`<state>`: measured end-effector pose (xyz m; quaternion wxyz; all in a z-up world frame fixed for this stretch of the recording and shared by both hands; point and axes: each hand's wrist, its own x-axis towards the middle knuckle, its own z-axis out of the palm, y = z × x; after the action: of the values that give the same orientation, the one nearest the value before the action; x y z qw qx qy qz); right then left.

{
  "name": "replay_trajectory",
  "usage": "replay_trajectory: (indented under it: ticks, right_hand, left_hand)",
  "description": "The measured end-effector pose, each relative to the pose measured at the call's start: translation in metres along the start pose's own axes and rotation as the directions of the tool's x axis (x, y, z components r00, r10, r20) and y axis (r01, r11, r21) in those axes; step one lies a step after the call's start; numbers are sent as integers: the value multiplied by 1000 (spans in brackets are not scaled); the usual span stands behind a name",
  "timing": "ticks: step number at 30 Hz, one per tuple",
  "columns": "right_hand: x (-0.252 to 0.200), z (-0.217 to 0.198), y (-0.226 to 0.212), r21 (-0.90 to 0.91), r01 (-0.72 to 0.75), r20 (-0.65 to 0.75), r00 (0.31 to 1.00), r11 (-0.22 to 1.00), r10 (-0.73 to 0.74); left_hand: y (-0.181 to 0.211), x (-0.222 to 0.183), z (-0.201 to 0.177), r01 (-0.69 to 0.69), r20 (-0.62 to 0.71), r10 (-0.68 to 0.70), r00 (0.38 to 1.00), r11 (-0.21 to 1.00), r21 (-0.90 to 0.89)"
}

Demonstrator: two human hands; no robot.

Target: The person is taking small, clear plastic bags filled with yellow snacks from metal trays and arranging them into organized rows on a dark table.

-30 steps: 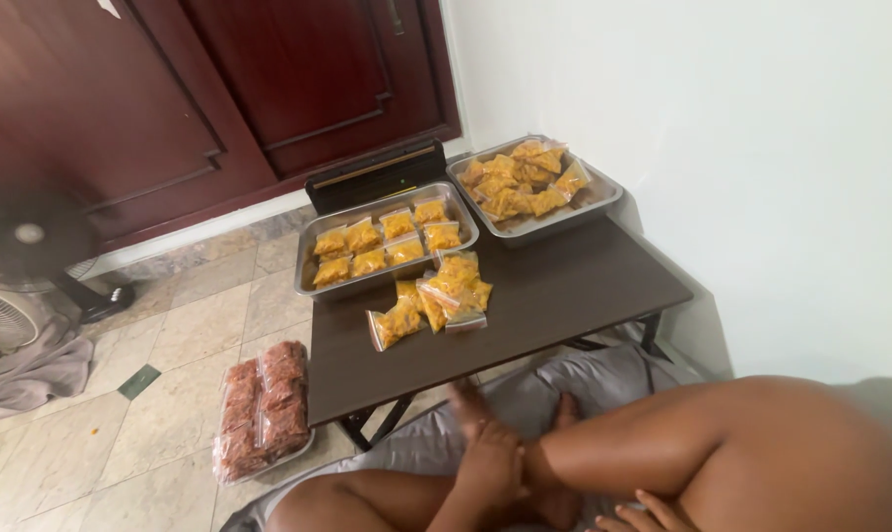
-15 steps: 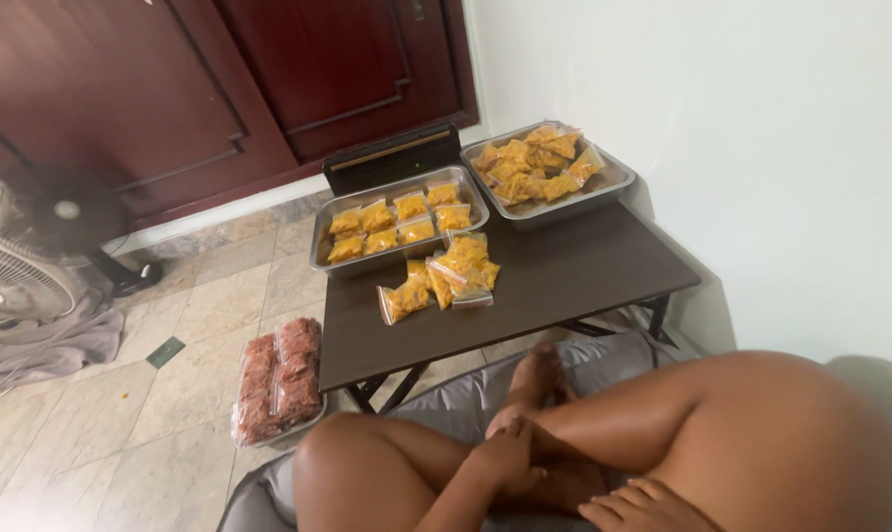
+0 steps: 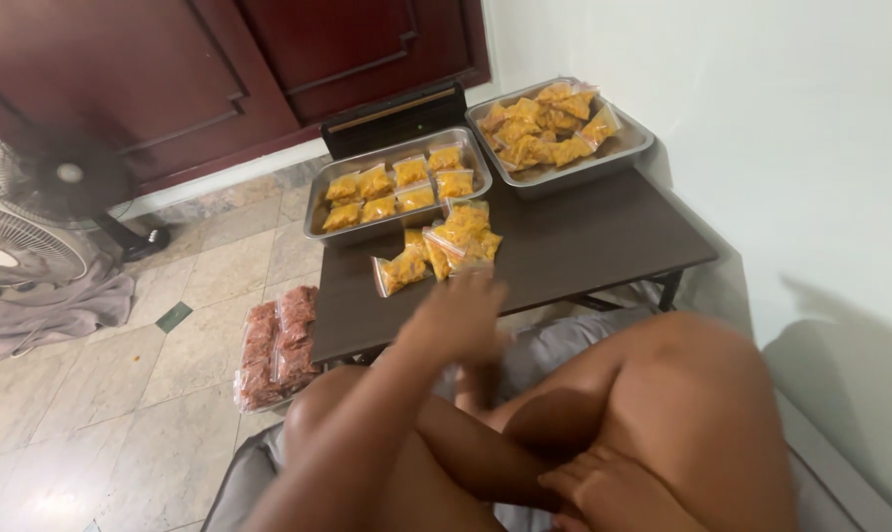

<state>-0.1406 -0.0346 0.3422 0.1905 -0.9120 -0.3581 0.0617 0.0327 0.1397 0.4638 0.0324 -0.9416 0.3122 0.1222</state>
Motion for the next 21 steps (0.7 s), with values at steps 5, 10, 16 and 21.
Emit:
replay_trajectory:
  ticks: [5,10,16,21]
  right_hand:
    - [2,2,14,216,20,-180,983,976,20]
    - [1,21,49,175,-71,-64,995,982,83]
    - [6,13,67,254,79,-135,990,964,-46]
    - [37,25,66,150,-72,265,964,986,30]
  left_hand:
    - [-47,97,2,39,-215,2,977,982,186]
    - [-61,141,9,181,-229,-159,960,980,80]
    - [-73,133,30,213,-168,-192,967,969,122]
    - [-98,108,36,156,-129,-134,983,970,185]
